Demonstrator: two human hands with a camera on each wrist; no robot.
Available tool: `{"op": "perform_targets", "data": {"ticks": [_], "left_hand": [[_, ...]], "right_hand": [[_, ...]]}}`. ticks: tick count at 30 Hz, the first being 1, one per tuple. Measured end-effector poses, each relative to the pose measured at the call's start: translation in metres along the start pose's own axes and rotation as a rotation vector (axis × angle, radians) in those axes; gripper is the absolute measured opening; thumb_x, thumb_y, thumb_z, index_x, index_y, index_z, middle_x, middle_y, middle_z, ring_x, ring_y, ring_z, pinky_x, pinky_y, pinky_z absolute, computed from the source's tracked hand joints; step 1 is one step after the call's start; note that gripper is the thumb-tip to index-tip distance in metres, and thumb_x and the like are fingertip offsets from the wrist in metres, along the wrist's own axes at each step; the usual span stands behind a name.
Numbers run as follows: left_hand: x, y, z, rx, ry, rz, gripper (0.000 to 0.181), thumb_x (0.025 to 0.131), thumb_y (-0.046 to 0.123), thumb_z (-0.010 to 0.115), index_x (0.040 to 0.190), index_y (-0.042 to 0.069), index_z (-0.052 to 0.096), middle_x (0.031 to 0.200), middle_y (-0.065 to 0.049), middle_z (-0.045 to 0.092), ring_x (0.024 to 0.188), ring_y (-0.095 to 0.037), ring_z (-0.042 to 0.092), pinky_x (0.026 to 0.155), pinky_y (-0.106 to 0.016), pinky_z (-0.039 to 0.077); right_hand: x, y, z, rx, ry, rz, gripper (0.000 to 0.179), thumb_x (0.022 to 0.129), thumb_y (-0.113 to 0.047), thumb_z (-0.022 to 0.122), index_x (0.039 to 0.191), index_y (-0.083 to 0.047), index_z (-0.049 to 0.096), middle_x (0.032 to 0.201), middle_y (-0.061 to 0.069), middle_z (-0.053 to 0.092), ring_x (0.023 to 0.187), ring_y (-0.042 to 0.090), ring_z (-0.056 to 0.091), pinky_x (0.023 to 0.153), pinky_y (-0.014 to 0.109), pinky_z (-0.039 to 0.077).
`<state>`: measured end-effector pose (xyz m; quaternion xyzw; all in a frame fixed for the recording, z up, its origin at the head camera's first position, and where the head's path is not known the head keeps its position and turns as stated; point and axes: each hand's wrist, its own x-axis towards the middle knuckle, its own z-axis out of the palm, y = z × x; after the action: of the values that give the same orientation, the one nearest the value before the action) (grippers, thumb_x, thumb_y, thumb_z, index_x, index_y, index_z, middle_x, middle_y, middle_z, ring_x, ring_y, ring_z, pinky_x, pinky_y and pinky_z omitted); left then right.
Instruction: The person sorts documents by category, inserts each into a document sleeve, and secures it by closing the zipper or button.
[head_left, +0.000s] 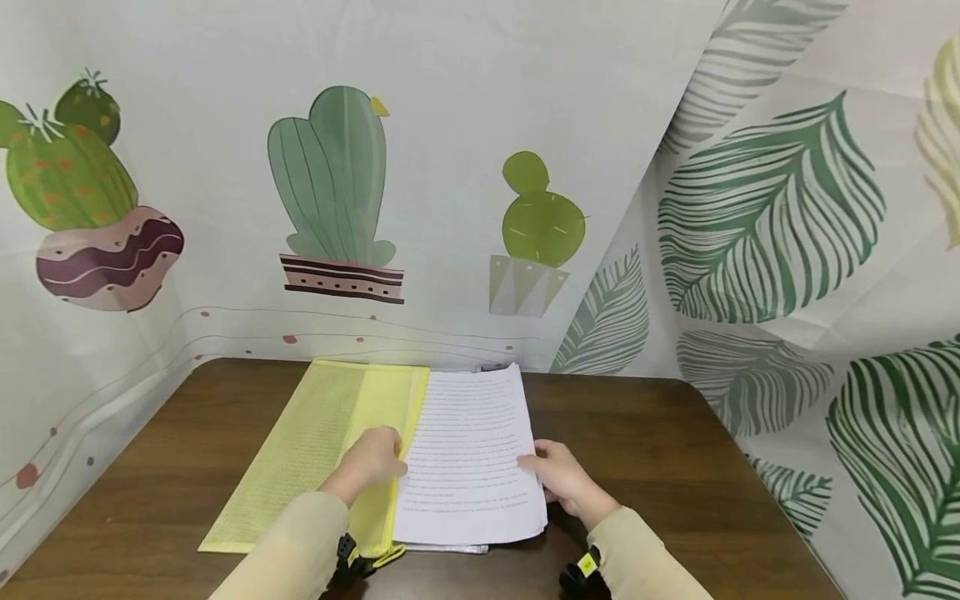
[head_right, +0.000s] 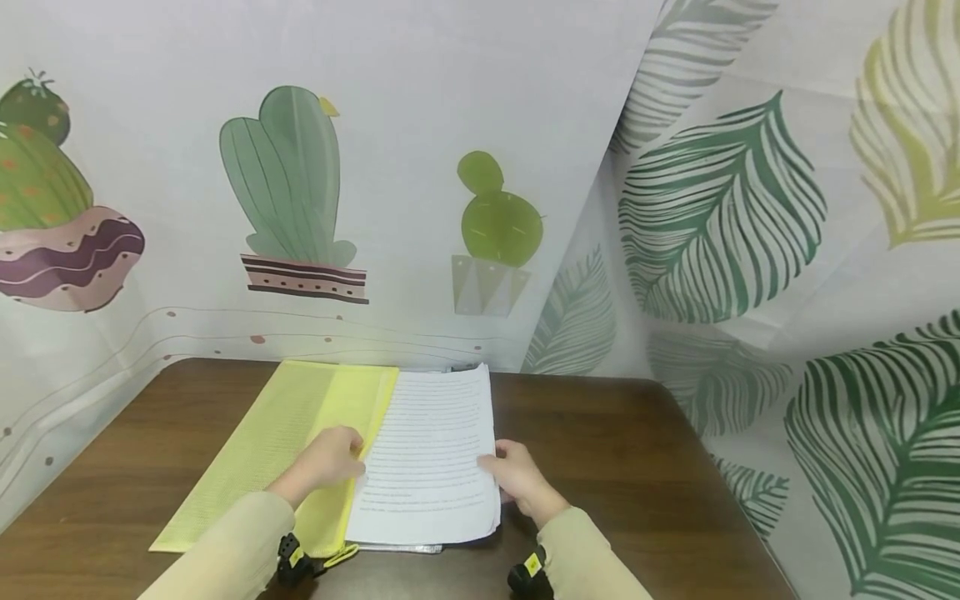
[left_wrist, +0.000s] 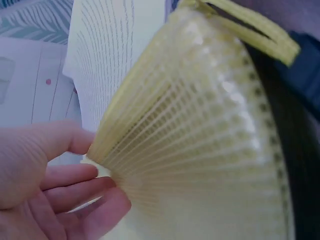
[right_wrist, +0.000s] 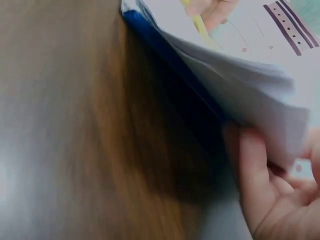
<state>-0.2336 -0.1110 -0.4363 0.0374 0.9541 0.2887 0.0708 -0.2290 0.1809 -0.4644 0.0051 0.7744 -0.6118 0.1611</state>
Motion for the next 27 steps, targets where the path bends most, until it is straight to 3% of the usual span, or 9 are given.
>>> {"op": "perform_targets", "data": {"ticks": [2,4,8,11,13,16,18,20,27], "left_hand": [[-0.002,0.001,-0.001,0.04,-0.015,0.001,0.017,0.072,0.005,0.069,0.08,0.003,0.055,0.074,-0.006,0.056,0.057,-0.016,0.043,0.049,-0.025,0.035],[-0.003,0.001,-0.002,0.046,-0.023,0.011,0.034,0.073,0.004,0.069,0.104,-0.002,0.058,0.088,-0.011,0.062,0.06,-0.017,0.047,0.051,-0.026,0.038],[-0.007,0.0,-0.004,0.002,-0.049,0.071,0.051,0.081,0.0,0.061,0.13,0.001,0.045,0.07,-0.007,0.057,0.048,-0.012,0.041,0.044,-0.022,0.035],[-0.009,-0.001,-0.006,0.017,-0.054,0.12,0.03,0.086,-0.001,0.056,0.115,0.002,0.055,0.064,-0.004,0.054,0.048,-0.011,0.038,0.044,-0.022,0.035],[-0.01,-0.002,-0.006,0.05,-0.063,0.135,0.011,0.086,-0.003,0.051,0.087,0.002,0.06,0.061,-0.002,0.051,0.047,-0.011,0.036,0.044,-0.022,0.033],[-0.011,-0.003,-0.006,0.08,-0.087,0.141,0.02,0.084,-0.002,0.053,0.065,0.004,0.056,0.059,0.001,0.048,0.048,-0.01,0.035,0.044,-0.021,0.031],[-0.012,-0.002,-0.005,0.079,-0.116,0.136,0.018,0.079,-0.003,0.057,0.064,0.005,0.055,0.056,0.001,0.041,0.046,-0.01,0.032,0.043,-0.02,0.027],[-0.015,-0.002,-0.006,0.067,-0.14,0.137,0.007,0.072,-0.003,0.065,0.077,0.003,0.062,0.064,0.0,0.05,0.049,-0.011,0.038,0.044,-0.021,0.031],[-0.021,-0.001,-0.013,0.068,-0.237,0.167,0.051,0.057,0.003,0.079,0.104,0.001,0.061,0.101,-0.007,0.063,0.081,-0.02,0.053,0.071,-0.036,0.048]], "right_hand": [[-0.006,0.001,-0.007,-0.028,-0.095,0.009,0.042,0.089,-0.015,0.056,0.123,0.008,0.047,0.084,0.01,0.07,0.061,0.016,0.066,0.048,0.031,0.054],[-0.011,0.002,-0.014,-0.03,-0.18,0.019,0.041,0.088,-0.015,0.056,0.121,0.008,0.048,0.082,0.011,0.071,0.057,0.015,0.065,0.043,0.027,0.051],[-0.017,0.005,-0.026,0.018,-0.275,0.026,0.039,0.087,-0.013,0.057,0.12,0.008,0.05,0.083,0.011,0.071,0.055,0.012,0.063,0.04,0.02,0.046],[-0.019,0.006,-0.031,0.08,-0.287,0.013,0.038,0.088,-0.011,0.058,0.119,0.01,0.05,0.084,0.009,0.072,0.057,0.01,0.063,0.042,0.019,0.047],[-0.019,0.008,-0.031,0.12,-0.281,0.005,0.036,0.088,-0.01,0.058,0.117,0.01,0.051,0.084,0.008,0.072,0.058,0.009,0.064,0.044,0.018,0.048],[-0.02,0.01,-0.03,0.174,-0.275,0.001,0.033,0.089,-0.01,0.058,0.116,0.01,0.051,0.083,0.007,0.072,0.06,0.01,0.066,0.046,0.018,0.05],[-0.021,0.011,-0.029,0.204,-0.276,-0.003,0.033,0.09,-0.009,0.057,0.116,0.01,0.051,0.084,0.006,0.073,0.061,0.011,0.067,0.047,0.018,0.05],[-0.022,0.011,-0.029,0.231,-0.272,-0.011,0.032,0.091,-0.009,0.057,0.117,0.01,0.05,0.084,0.005,0.072,0.062,0.01,0.067,0.047,0.017,0.05],[-0.023,0.008,-0.031,0.332,-0.262,-0.01,0.032,0.092,-0.009,0.056,0.119,0.008,0.051,0.087,0.003,0.073,0.065,0.008,0.067,0.048,0.015,0.049]]}}
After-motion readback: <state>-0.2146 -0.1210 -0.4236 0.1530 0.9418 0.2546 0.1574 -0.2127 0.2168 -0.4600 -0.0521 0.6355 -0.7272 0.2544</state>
